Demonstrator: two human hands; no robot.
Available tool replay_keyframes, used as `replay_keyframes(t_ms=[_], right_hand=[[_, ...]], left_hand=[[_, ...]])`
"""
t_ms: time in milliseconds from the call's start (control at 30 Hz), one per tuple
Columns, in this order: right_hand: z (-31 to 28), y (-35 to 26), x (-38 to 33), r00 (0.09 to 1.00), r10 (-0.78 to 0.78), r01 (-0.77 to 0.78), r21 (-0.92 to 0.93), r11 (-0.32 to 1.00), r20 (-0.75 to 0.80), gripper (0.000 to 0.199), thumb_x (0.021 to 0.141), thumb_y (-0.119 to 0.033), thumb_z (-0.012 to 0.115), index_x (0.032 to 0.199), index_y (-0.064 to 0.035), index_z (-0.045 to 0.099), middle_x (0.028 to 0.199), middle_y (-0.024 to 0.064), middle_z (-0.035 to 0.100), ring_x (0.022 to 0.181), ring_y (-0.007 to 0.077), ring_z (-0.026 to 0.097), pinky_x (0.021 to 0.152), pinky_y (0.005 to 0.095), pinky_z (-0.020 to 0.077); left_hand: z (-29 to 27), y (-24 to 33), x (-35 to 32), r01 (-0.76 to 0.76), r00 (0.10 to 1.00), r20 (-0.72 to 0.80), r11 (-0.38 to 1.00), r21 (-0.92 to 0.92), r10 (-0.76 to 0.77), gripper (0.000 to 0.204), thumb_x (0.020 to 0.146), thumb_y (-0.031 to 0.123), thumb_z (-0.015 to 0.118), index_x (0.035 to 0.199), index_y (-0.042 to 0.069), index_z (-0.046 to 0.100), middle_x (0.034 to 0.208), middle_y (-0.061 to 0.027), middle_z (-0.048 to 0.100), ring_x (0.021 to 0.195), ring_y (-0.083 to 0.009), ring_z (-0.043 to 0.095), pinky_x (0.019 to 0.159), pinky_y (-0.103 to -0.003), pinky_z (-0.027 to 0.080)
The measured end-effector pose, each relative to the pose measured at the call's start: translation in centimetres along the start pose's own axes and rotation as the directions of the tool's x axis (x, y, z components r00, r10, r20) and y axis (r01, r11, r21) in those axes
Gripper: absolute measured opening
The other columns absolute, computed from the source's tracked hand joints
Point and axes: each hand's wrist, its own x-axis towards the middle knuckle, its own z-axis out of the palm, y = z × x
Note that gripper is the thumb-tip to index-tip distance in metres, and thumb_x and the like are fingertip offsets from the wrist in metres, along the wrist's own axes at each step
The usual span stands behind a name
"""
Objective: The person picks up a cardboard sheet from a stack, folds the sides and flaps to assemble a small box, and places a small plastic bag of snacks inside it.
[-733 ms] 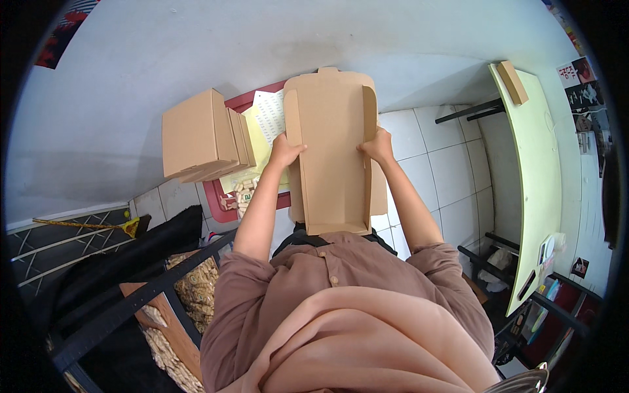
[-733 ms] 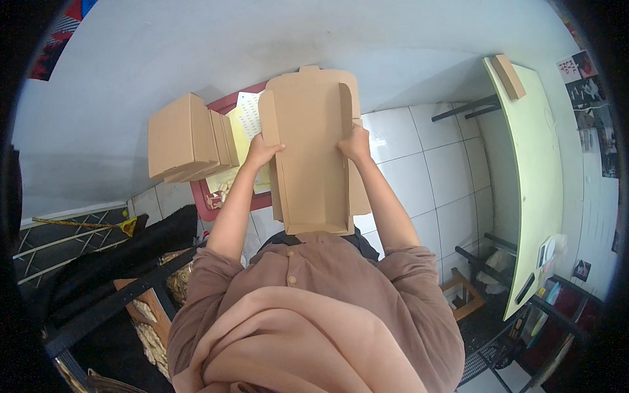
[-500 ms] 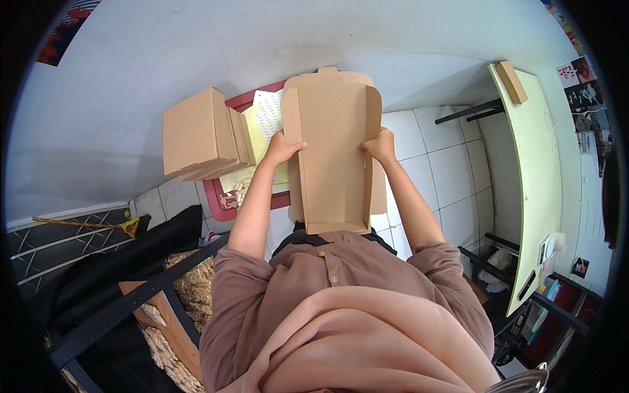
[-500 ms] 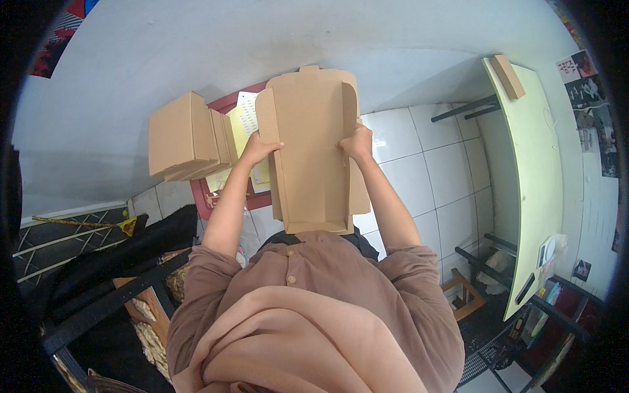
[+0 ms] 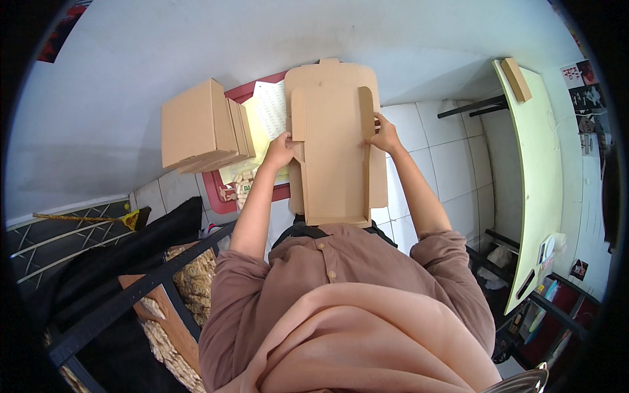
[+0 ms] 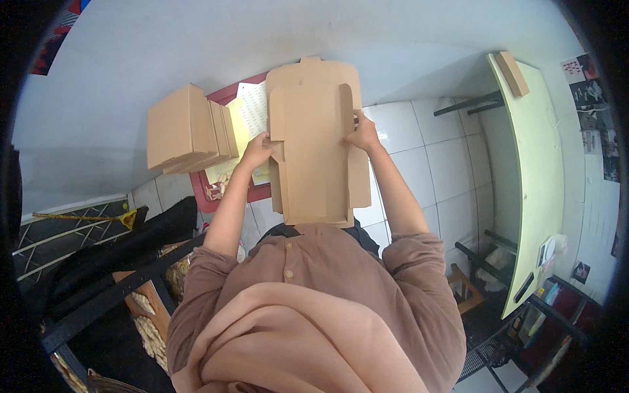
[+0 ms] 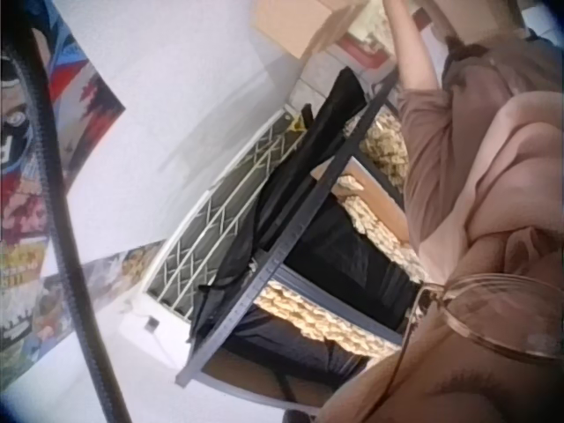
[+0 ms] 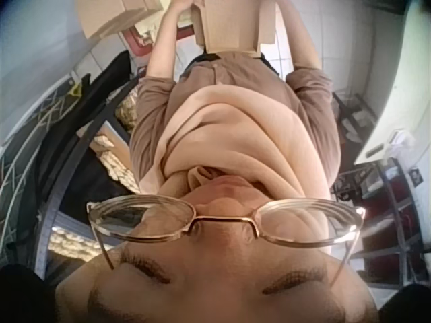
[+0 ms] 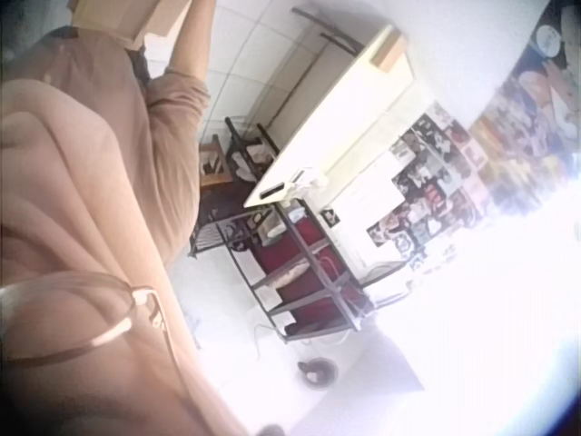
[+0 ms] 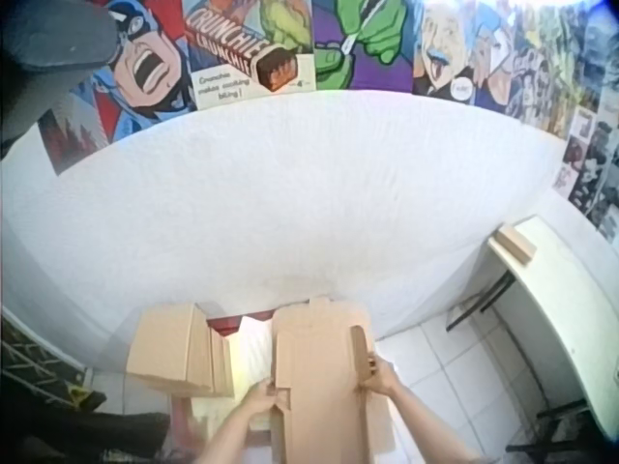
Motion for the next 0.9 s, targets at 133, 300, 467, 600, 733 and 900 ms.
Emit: replay_keyframes(t_ms=[133, 300, 467, 600, 733, 900], right_hand=[[1.4, 2.2, -1.9, 0.993, 0.036, -0.029, 0.069, 0.997, -0.116, 0.049, 0.064, -0.005, 0.064, 0.111, 0.0004, 0.05, 0.083, 0.0144, 0.063, 0.078, 0.0227, 0.062, 0.071, 0.0318, 0.0494], [2.2, 3.7, -4.5, 0.957, -0.084, 0.075, -0.042, 0.996, -0.278, 0.03, 0.07, -0.016, 0.063, 0.095, 0.0012, 0.058, 0.079, 0.0157, 0.062, 0.071, 0.0281, 0.06, 0.067, 0.0353, 0.0471], [0.4, -0.1, -8.6, 0.922, -0.378, 0.307, -0.45, 0.839, -0.076, 0.026, 0.07, -0.023, 0.064, 0.083, -0.0005, 0.062, 0.077, 0.0154, 0.06, 0.068, 0.0296, 0.058, 0.062, 0.0374, 0.0451], [1.3, 0.1, -10.8, 0.952, -0.3, 0.245, -0.428, 0.87, -0.065, 0.023, 0.07, -0.021, 0.063, 0.08, -0.0002, 0.063, 0.078, 0.0168, 0.059, 0.067, 0.0318, 0.059, 0.061, 0.0397, 0.0461], [3.6, -0.2, -11.3, 0.977, -0.074, 0.009, -0.308, 0.951, -0.199, 0.019, 0.07, -0.013, 0.06, 0.078, 0.0041, 0.061, 0.076, 0.0187, 0.059, 0.066, 0.036, 0.059, 0.059, 0.0425, 0.0477], [4.5, 0.1, -11.1, 0.972, -0.075, 0.01, -0.277, 0.961, -0.224, 0.012, 0.071, -0.007, 0.058, 0.071, 0.0052, 0.058, 0.074, 0.0217, 0.058, 0.066, 0.0379, 0.058, 0.06, 0.0427, 0.0473]], left_hand=[[0.6, 0.6, -2.4, -0.072, 0.994, -0.044, 0.908, 0.412, 0.098, 0.019, 0.077, 0.012, 0.055, 0.094, 0.004, 0.058, 0.089, -0.0169, 0.061, 0.086, -0.0298, 0.057, 0.078, -0.038, 0.044], [0.6, 0.8, -4.1, -0.036, 0.998, -0.037, 0.89, 0.455, 0.06, 0.022, 0.077, 0.022, 0.056, 0.09, 0.005, 0.059, 0.087, -0.0148, 0.061, 0.085, -0.0311, 0.056, 0.078, -0.04, 0.041], [0.3, 2.8, -7.1, -0.166, 0.982, 0.019, 0.808, 0.565, 0.189, 0.032, 0.074, 0.029, 0.059, 0.093, 0.002, 0.057, 0.092, -0.0153, 0.058, 0.085, -0.0314, 0.055, 0.078, -0.041, 0.041], [1.7, 2.2, -7.8, -0.081, 0.995, -0.001, 0.832, 0.549, 0.098, 0.03, 0.075, 0.025, 0.059, 0.093, 0.001, 0.056, 0.091, -0.0166, 0.056, 0.084, -0.0325, 0.056, 0.077, -0.041, 0.043], [3.6, 2.9, -7.4, 0.096, 0.994, -0.09, 0.84, 0.535, -0.056, 0.023, 0.078, 0.019, 0.056, 0.09, 0.0, 0.056, 0.089, -0.0195, 0.057, 0.083, -0.0348, 0.057, 0.073, -0.042, 0.047], [4.0, 3.0, -6.8, 0.19, 0.982, -0.098, 0.862, 0.47, -0.163, 0.019, 0.08, 0.017, 0.052, 0.087, -0.001, 0.054, 0.086, -0.0223, 0.058, 0.08, -0.038, 0.059, 0.072, -0.044, 0.048]])
